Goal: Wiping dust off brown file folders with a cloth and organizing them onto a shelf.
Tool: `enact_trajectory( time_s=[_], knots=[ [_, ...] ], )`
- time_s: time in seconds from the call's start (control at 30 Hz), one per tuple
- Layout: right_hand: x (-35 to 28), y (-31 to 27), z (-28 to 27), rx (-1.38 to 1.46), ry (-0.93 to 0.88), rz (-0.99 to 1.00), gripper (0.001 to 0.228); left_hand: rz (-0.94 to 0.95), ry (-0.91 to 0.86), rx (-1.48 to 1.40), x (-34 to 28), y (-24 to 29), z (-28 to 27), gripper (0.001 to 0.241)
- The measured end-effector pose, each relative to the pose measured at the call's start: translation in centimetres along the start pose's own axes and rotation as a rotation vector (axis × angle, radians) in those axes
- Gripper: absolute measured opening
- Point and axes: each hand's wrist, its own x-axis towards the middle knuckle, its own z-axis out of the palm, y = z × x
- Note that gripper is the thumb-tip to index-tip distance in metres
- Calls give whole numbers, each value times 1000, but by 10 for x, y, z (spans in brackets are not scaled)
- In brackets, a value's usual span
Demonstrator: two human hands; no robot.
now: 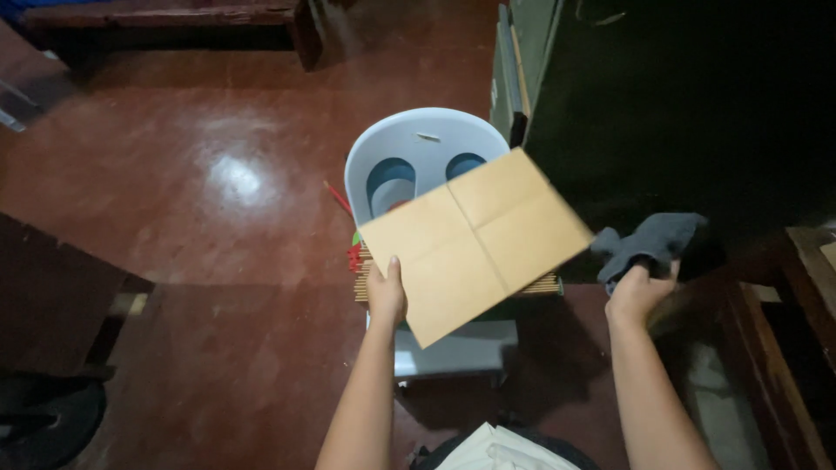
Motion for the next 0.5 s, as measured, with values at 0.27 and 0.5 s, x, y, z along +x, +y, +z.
enact_trajectory(
  time_s=[0.27,0.5],
  knots=[
    [-74,-55,-12,-28,-612,-759,32,23,-125,443,30,-28,-4,39],
    [-143,-144,-17,-739,-1083,-538,87,50,-97,557,10,-12,0,44]
  ],
)
